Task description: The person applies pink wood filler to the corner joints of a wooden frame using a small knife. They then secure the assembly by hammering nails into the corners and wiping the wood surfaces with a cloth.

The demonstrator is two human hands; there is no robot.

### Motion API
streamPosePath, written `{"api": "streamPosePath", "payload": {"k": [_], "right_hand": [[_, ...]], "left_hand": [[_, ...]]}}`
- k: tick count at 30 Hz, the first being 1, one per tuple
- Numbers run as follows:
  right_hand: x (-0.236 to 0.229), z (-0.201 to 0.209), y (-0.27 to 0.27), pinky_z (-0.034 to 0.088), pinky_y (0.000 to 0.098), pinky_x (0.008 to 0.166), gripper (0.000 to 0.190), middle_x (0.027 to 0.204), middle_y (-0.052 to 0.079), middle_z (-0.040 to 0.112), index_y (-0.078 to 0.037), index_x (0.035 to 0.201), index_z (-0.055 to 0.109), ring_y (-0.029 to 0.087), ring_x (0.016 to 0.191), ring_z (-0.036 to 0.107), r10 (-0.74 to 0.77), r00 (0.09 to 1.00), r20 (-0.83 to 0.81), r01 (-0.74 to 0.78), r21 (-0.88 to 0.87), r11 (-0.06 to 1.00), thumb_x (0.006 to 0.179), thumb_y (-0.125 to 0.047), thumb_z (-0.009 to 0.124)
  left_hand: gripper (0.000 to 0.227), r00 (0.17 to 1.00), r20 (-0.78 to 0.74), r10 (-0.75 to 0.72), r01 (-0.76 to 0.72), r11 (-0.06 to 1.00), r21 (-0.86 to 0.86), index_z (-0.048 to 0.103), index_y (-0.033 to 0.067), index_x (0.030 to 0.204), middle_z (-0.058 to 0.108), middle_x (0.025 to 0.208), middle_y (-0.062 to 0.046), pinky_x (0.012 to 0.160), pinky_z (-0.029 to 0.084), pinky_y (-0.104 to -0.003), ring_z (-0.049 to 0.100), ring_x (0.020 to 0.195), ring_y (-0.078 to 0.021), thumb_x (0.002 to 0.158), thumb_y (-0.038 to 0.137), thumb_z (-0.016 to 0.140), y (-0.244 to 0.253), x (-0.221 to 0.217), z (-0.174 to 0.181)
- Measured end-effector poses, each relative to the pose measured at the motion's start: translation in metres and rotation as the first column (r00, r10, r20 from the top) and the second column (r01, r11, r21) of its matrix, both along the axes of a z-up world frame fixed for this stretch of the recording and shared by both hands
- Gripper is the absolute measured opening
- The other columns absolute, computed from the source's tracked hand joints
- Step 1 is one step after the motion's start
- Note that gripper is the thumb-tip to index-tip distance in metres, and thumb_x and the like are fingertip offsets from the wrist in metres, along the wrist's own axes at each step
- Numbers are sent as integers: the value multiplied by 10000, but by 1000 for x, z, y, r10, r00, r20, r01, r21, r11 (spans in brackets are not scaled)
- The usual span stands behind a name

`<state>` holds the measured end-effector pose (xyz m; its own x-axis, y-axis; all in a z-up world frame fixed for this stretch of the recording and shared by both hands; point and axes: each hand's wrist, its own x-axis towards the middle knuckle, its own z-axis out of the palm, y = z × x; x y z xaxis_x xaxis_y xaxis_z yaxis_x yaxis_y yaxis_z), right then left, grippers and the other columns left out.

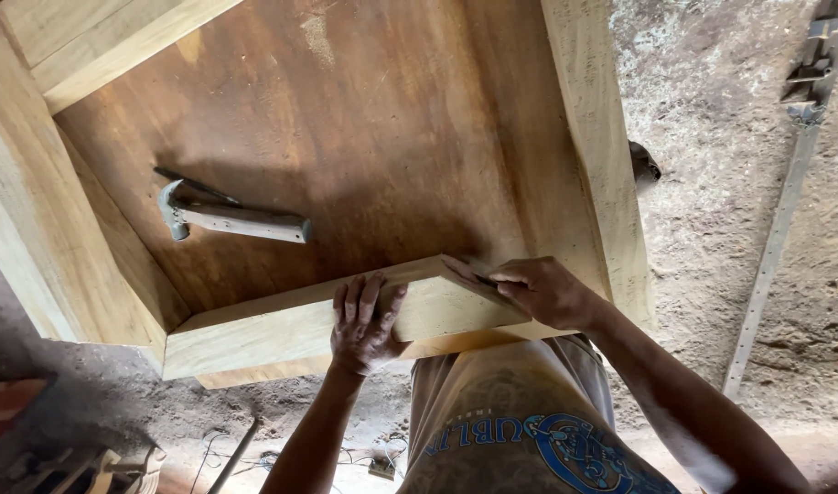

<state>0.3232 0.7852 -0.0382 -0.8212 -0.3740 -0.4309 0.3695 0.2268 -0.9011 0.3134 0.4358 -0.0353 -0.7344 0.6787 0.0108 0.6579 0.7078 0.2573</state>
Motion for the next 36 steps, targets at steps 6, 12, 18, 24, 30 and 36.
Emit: {"api": "streamPosePath", "payload": {"k": [6,12,18,24,30,36], "right_hand": [[17,2,12,584,299,575,208,976,110,793,-50,1114,750,166,692,750,-35,999,32,37,-86,996,958,-96,621],[47,6,31,654,275,692,204,999,101,797,-86,1092,769,182,808,767,-53,999,13,48,243,969,955,-118,622],[36,21,6,607,367,736,215,1010,155,770,-28,1095,754,264,840,742,-94,994,54,71,336,939,907,-80,664],[15,21,10,613,335,737,213,1000,147,786,-5,1113,738,229,836,771,-62,995,81,58,54,997,919,-65,672],[14,43,0,624,337,761,206,1018,141,778,-4,1120,730,234,855,765,-72,997,14,72,44,996,937,-62,656],[51,42,25,640,313,784,236,1122,104,762,-89,1143,735,227,893,755,-72,997,22,60,336,940,961,-97,586]], "left_hand": [[1134,1000,25,-4,4,1000,-16,234,272,1644,396,1532,-128,1189,310,-548,409,1383,-358,733,595,827,1,1,3],[1141,999,49,-3,4,1000,-16,250,273,1636,380,1539,-126,1179,295,-550,388,1388,-353,718,610,839,1,-1,2],[1113,999,42,0,1,1000,-22,268,279,1623,385,1530,-124,1183,292,-558,390,1389,-355,722,621,825,2,-2,1],[1047,1000,16,4,-4,1000,-1,285,257,1624,419,1515,-134,1171,316,-562,411,1380,-359,783,605,801,4,-1,5],[1059,999,37,-9,9,1000,16,295,244,1613,402,1504,-152,1142,318,-584,415,1354,-377,774,654,795,8,-6,8],[1051,996,89,-12,13,1000,-9,326,235,1586,408,1491,-160,1113,333,-620,417,1344,-396,744,655,794,4,-4,6]]}}
